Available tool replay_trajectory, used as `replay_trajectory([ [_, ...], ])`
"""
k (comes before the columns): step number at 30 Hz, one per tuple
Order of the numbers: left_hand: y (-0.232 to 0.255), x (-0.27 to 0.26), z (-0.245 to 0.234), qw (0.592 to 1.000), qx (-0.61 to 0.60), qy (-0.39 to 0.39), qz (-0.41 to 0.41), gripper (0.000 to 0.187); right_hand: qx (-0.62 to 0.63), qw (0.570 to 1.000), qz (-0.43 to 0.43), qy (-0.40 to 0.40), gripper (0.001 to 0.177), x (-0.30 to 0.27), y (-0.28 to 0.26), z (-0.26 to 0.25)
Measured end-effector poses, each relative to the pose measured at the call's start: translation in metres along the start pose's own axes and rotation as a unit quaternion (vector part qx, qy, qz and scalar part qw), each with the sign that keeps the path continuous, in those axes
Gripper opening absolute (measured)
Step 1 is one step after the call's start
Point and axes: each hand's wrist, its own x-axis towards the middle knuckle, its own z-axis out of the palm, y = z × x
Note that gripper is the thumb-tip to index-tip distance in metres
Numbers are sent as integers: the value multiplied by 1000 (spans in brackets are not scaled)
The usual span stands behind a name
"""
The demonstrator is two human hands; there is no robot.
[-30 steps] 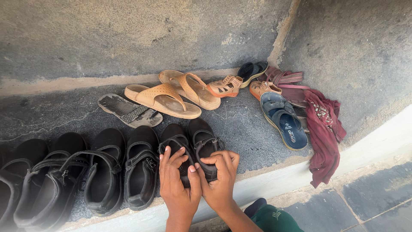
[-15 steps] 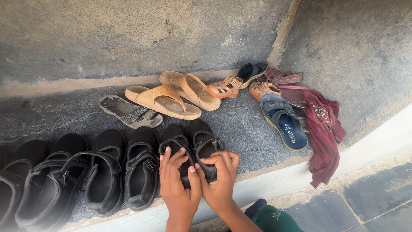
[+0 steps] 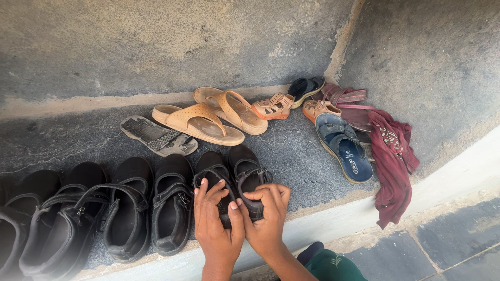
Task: The person wipes several pairs of black shoes with a maroon cloth. They pick up each shoe, wipe the exterior surfaces, and place them back in a row on the ledge. The person also adjusts the straps on some of the shoes.
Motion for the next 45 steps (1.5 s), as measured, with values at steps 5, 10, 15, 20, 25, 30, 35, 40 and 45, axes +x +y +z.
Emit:
replay_trajectory([
  [5, 1, 1, 0, 1000, -4, 8, 3, 19, 3, 1000, 1, -4, 20, 1, -1, -1],
  [10, 4, 3, -3, 999, -26, 21, 0, 23, 169, 984, 57, -26, 21, -6, 8, -7],
  [15, 6, 2, -10, 992, -103, 75, -7, 41, 423, 878, 222, 30, 44, -7, 24, -7],
  [20, 4, 0, -10, 982, -164, 83, -32, 50, 437, 862, 253, 54, 53, 0, 27, -7],
  [25, 0, -3, -8, 974, -207, 79, -53, 53, 465, 839, 281, 34, 58, 11, 23, -13],
  [30, -2, -5, -7, 972, -214, 79, -48, 54, 467, 838, 281, 30, 56, 14, 20, -14],
  [35, -2, -5, -6, 971, -219, 80, -50, 55, 470, 836, 282, 22, 54, 15, 21, -15],
  [40, -2, -5, -7, 972, -216, 78, -50, 53, 482, 825, 295, 15, 46, 15, 23, -14],
  [45, -2, -4, -7, 972, -215, 77, -50, 52, 512, 787, 344, 10, 34, 17, 26, -13],
])
